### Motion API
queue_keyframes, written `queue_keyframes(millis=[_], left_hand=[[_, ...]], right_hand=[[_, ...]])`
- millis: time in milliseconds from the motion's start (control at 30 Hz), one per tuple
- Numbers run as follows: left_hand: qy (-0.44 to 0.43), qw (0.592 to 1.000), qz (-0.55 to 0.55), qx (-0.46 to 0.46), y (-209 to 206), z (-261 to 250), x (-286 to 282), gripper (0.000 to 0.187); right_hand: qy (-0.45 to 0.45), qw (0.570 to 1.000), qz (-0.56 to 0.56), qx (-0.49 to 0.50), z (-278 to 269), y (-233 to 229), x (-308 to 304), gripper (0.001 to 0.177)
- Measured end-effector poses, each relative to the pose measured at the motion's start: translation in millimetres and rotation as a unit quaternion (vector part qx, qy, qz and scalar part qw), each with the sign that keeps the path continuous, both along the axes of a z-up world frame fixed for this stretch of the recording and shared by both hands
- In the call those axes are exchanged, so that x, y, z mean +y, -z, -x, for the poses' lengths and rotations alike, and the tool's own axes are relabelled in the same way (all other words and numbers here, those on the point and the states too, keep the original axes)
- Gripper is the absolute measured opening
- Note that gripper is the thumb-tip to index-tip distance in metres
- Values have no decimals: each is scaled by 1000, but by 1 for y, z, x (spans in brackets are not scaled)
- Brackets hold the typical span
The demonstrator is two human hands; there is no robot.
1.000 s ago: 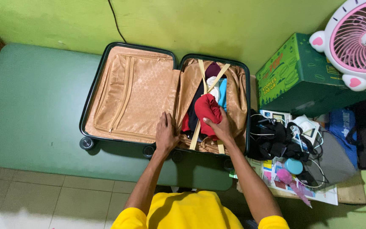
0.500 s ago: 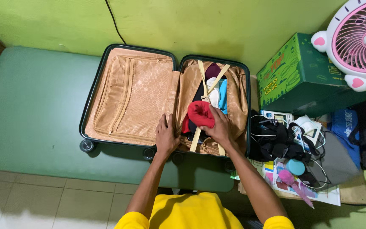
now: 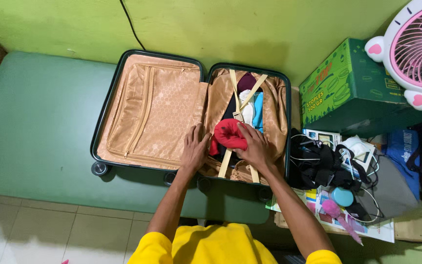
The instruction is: The person packs a suitcase with clothes, then folds a piece of blue patterned fabric by hand on a green bench next to a pile of clothing.
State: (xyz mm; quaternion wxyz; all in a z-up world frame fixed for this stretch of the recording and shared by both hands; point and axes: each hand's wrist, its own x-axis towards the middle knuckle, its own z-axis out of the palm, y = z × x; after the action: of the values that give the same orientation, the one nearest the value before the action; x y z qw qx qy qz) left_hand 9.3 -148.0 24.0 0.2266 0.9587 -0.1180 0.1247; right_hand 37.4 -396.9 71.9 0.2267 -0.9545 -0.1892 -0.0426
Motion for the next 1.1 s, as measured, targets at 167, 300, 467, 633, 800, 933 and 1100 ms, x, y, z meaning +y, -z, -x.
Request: queue_keyframes(millis=[167, 300, 467, 633, 800, 933, 1100], left_hand=[[9, 1000, -8, -16, 11, -1, 0, 29], [55, 991, -119, 12, 21, -5, -3, 28], [116, 988, -82, 63, -1, 3, -16, 30], [90, 976, -36, 197, -41, 6, -43, 57], [53, 988, 21, 142, -24, -1, -47, 27], [17, 998, 28, 62, 3, -5, -41, 30], [50, 998, 1, 25, 20, -6, -12, 42]], right_hand=[[11, 996, -82, 21, -19, 16, -9, 104], [46, 985, -136, 98, -23, 19, -15, 106], [59, 957, -258, 121, -28, 15, -25, 106], [73, 964, -228, 113, -23, 13, -33, 106], [77, 976, -193, 67, -18, 19, -35, 107], [95, 977, -177, 71, -16, 23, -35, 112], [93, 984, -137, 64, -9, 16, -36, 108]])
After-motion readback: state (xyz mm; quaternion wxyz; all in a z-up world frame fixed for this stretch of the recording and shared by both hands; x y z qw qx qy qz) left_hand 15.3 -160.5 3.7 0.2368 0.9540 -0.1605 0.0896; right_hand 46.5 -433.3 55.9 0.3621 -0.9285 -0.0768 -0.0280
